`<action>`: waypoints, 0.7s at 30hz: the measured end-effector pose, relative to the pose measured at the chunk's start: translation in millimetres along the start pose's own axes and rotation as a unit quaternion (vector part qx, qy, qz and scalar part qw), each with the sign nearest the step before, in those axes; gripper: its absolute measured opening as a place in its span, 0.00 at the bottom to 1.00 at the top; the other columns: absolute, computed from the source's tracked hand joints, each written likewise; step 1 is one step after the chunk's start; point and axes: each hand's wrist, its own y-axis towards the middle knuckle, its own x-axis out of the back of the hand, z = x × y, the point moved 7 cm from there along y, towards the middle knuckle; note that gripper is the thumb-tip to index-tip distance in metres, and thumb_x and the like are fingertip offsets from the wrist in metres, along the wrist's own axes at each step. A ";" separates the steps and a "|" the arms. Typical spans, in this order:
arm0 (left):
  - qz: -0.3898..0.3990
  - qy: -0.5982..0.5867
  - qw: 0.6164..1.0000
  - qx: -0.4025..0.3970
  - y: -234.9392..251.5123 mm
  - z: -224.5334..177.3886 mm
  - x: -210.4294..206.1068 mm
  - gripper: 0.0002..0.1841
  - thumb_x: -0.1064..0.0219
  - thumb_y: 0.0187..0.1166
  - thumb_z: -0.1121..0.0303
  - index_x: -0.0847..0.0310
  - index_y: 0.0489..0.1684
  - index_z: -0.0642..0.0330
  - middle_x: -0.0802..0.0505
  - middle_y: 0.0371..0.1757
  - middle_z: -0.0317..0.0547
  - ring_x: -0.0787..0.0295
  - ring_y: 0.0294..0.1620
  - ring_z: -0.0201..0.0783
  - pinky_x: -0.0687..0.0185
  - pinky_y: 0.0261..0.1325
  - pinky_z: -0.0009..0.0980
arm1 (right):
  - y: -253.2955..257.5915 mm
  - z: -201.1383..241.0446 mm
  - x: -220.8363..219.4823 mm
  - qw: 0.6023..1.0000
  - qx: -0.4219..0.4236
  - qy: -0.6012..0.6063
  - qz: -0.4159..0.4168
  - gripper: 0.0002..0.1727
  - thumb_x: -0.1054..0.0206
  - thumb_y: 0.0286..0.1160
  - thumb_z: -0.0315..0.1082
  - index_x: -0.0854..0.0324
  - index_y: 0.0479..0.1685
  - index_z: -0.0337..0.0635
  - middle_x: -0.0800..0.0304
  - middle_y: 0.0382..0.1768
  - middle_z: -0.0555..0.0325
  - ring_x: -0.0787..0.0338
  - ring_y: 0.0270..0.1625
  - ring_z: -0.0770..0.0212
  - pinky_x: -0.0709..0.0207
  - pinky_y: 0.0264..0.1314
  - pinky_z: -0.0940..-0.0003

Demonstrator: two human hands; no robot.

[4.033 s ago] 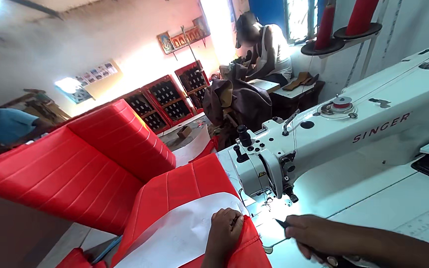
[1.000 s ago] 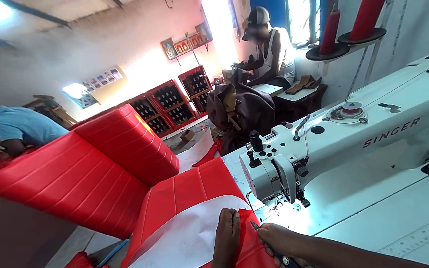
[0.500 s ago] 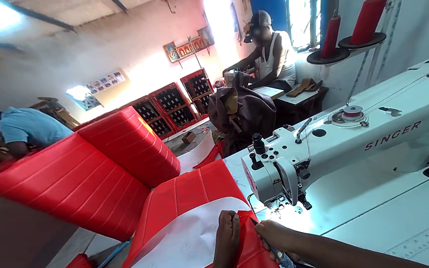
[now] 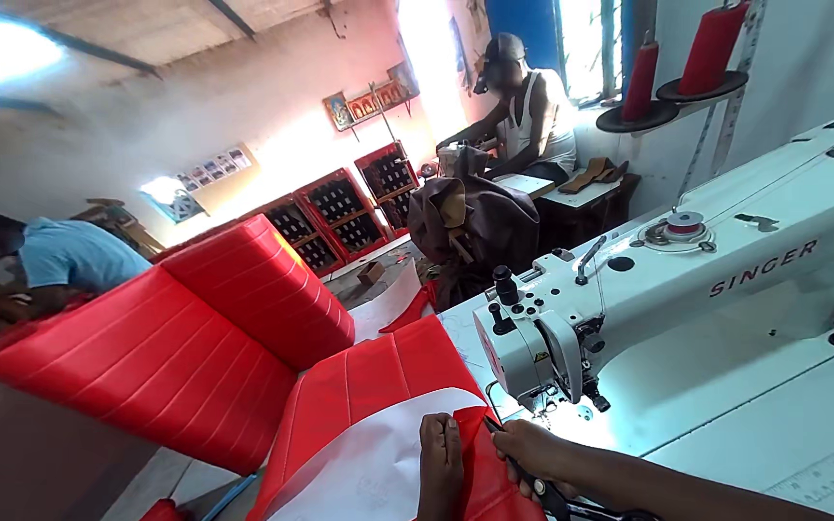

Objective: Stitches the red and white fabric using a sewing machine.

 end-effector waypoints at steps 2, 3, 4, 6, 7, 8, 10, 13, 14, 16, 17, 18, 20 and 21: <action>0.001 0.001 1.000 -0.006 -0.1 -0.9 0.0 0.17 0.51 0.85 0.68 0.19 0.38 0.73 0.18 0.39 0.51 0.20 0.47 0.38 0.25 0.56 0.29 | 1.9 1.3 0.2 1.000 0.000 -0.007 -0.003 0.14 0.58 0.97 0.47 0.36 0.51 0.47 0.27 0.23 0.63 0.24 0.15 0.69 0.24 0.19 0.75; 0.001 0.002 1.000 -0.009 -0.2 -1.3 -0.4 0.17 0.51 0.85 0.68 0.19 0.38 0.72 0.17 0.40 0.51 0.19 0.47 0.38 0.24 0.57 0.29 | 2.9 1.0 0.2 1.000 0.000 -0.015 -0.003 0.14 0.58 0.97 0.47 0.36 0.52 0.47 0.28 0.23 0.63 0.24 0.15 0.69 0.24 0.19 0.74; -0.001 0.004 1.000 -0.013 -0.4 -1.6 -0.6 0.17 0.51 0.85 0.68 0.19 0.37 0.72 0.17 0.40 0.51 0.19 0.47 0.38 0.24 0.57 0.29 | 3.5 0.2 0.3 1.000 -0.002 -0.023 -0.006 0.14 0.59 0.97 0.46 0.36 0.51 0.47 0.29 0.23 0.63 0.25 0.15 0.69 0.25 0.19 0.74; -0.011 0.004 1.000 -0.011 -0.3 -2.0 0.8 0.17 0.52 0.85 0.68 0.20 0.37 0.72 0.17 0.40 0.51 0.20 0.48 0.38 0.25 0.57 0.29 | 4.2 -0.6 1.0 0.999 -0.008 -0.031 -0.013 0.15 0.60 0.97 0.46 0.36 0.49 0.47 0.30 0.22 0.63 0.25 0.15 0.69 0.25 0.19 0.74; -0.017 0.003 1.000 -0.006 -0.4 -1.5 2.0 0.17 0.52 0.85 0.68 0.20 0.38 0.72 0.17 0.40 0.52 0.20 0.48 0.39 0.25 0.58 0.29 | 4.0 -0.9 1.6 0.999 -0.011 -0.033 -0.013 0.15 0.60 0.97 0.46 0.36 0.48 0.47 0.30 0.22 0.63 0.25 0.15 0.69 0.25 0.19 0.74; -0.024 0.000 1.000 0.002 -1.0 -0.5 3.5 0.17 0.53 0.85 0.68 0.21 0.39 0.73 0.18 0.41 0.53 0.20 0.49 0.39 0.26 0.59 0.29 | 3.4 -1.1 2.1 0.999 -0.015 -0.031 -0.012 0.16 0.61 0.97 0.47 0.36 0.47 0.47 0.31 0.21 0.64 0.26 0.15 0.69 0.25 0.19 0.75; -0.038 -0.015 0.999 0.021 -1.2 1.8 6.6 0.18 0.53 0.85 0.69 0.20 0.40 0.75 0.17 0.43 0.55 0.20 0.51 0.41 0.27 0.61 0.31 | 2.9 -1.1 3.9 0.999 -0.020 -0.030 -0.011 0.16 0.60 0.97 0.47 0.35 0.46 0.47 0.30 0.20 0.64 0.27 0.14 0.69 0.26 0.18 0.75; -0.048 -0.033 0.998 0.040 -0.6 5.1 8.0 0.17 0.53 0.85 0.69 0.21 0.42 0.75 0.18 0.43 0.55 0.21 0.52 0.40 0.28 0.62 0.31 | 2.5 -1.3 2.9 0.999 -0.016 -0.029 -0.002 0.15 0.60 0.97 0.47 0.36 0.48 0.48 0.31 0.21 0.64 0.27 0.14 0.69 0.26 0.18 0.75; -0.051 -0.038 0.997 0.046 -0.4 6.2 8.6 0.17 0.53 0.85 0.69 0.22 0.42 0.75 0.18 0.43 0.54 0.21 0.51 0.40 0.28 0.62 0.31 | 2.6 -1.3 1.6 0.999 -0.011 -0.031 0.002 0.14 0.59 0.97 0.47 0.36 0.49 0.48 0.30 0.22 0.64 0.26 0.15 0.69 0.26 0.18 0.75; -0.054 -0.045 0.996 0.055 -0.4 7.4 8.8 0.17 0.53 0.86 0.69 0.22 0.43 0.75 0.19 0.43 0.54 0.22 0.51 0.39 0.28 0.61 0.30 | 2.9 -0.9 -0.7 1.000 0.003 -0.030 0.008 0.13 0.58 0.97 0.46 0.36 0.52 0.47 0.28 0.24 0.62 0.25 0.15 0.69 0.25 0.19 0.74; -0.053 -0.047 0.996 0.056 -0.3 7.5 8.8 0.17 0.54 0.86 0.69 0.22 0.42 0.75 0.19 0.43 0.53 0.22 0.51 0.38 0.28 0.61 0.30 | 3.6 -0.6 -1.3 1.000 0.008 -0.027 0.011 0.13 0.57 0.97 0.46 0.37 0.54 0.47 0.27 0.26 0.62 0.24 0.15 0.69 0.24 0.19 0.74; -0.053 -0.047 0.996 0.056 -0.2 7.5 8.8 0.17 0.54 0.86 0.69 0.22 0.42 0.75 0.19 0.43 0.53 0.22 0.51 0.38 0.28 0.61 0.30 | 4.4 0.3 -1.3 1.000 0.012 -0.025 0.011 0.13 0.57 0.97 0.46 0.37 0.55 0.47 0.26 0.26 0.62 0.23 0.16 0.68 0.23 0.19 0.74; -0.051 -0.040 0.996 0.055 -0.1 6.8 9.3 0.17 0.54 0.86 0.68 0.22 0.43 0.74 0.19 0.43 0.53 0.21 0.51 0.39 0.27 0.61 0.30 | 6.7 2.7 0.2 1.000 0.019 -0.019 0.003 0.14 0.57 0.97 0.47 0.36 0.55 0.46 0.24 0.25 0.61 0.21 0.15 0.68 0.23 0.19 0.74; -0.050 -0.039 0.996 0.056 0.0 6.1 9.8 0.18 0.54 0.86 0.68 0.22 0.44 0.75 0.18 0.44 0.55 0.21 0.51 0.41 0.27 0.62 0.32 | 8.3 4.4 1.0 1.000 0.023 -0.015 -0.001 0.14 0.57 0.97 0.47 0.35 0.55 0.46 0.24 0.25 0.61 0.21 0.16 0.67 0.23 0.20 0.73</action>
